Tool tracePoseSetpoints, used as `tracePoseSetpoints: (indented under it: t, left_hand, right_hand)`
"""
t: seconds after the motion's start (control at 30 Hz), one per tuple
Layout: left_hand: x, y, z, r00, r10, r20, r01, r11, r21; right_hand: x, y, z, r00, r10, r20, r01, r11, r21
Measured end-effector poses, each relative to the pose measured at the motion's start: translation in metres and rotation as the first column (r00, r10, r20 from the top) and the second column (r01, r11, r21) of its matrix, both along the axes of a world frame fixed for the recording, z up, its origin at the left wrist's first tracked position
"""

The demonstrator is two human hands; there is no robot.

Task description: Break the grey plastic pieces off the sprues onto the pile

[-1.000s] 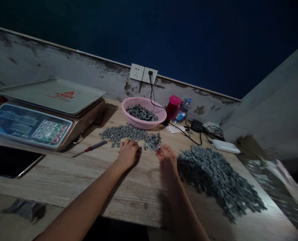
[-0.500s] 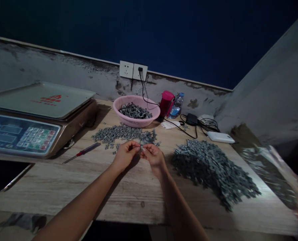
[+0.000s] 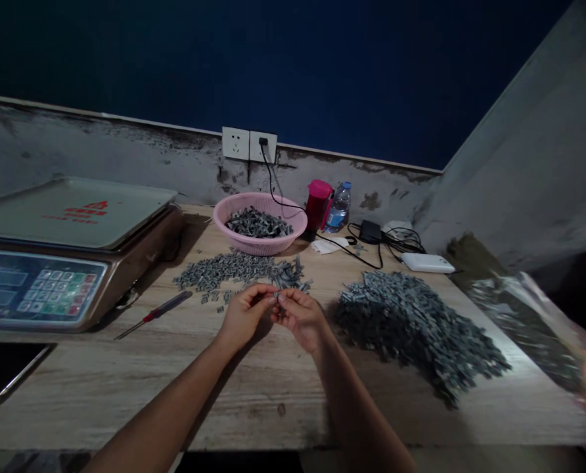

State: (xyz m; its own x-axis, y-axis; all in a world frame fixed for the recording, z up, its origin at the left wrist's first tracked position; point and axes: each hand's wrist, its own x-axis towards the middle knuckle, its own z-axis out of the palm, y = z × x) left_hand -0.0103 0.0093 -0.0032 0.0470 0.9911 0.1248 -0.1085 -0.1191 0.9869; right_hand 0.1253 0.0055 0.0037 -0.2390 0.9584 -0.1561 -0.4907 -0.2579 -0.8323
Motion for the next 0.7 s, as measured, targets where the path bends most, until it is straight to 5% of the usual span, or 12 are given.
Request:
tracePoseSetpoints:
  t: [0.17,0.43,0.57,0.7]
  left_hand:
    - [-0.007,0.003,0.001,0.959,0.079,-0.272,-0.010,0.969,0.247]
    - [-0.013,0.002,0.002,0.792,0.160,-0.589,0.194,0.849,0.492]
    - [-0.014,0.003,-0.002,0.698,0.211,-0.684,0.288,0.792,0.538]
    - [-0.016,0.001,0.004,0.678,0.163,-0.716,0.328,0.805,0.494]
  right_hand:
    - [0.005,0.001,0.001,0.986,-0.083,0.144,0.068,0.992,0.106]
    - [0.004,0.002,-0.003,0.933,-0.115,0.342,0.077,0.989,0.123]
    - [0.004,0.003,-0.005,0.910,-0.129,0.395,0.081,0.987,0.136]
    - [0.007,0.003,-0.005,0.962,-0.064,0.264,0.055,0.998,0.041]
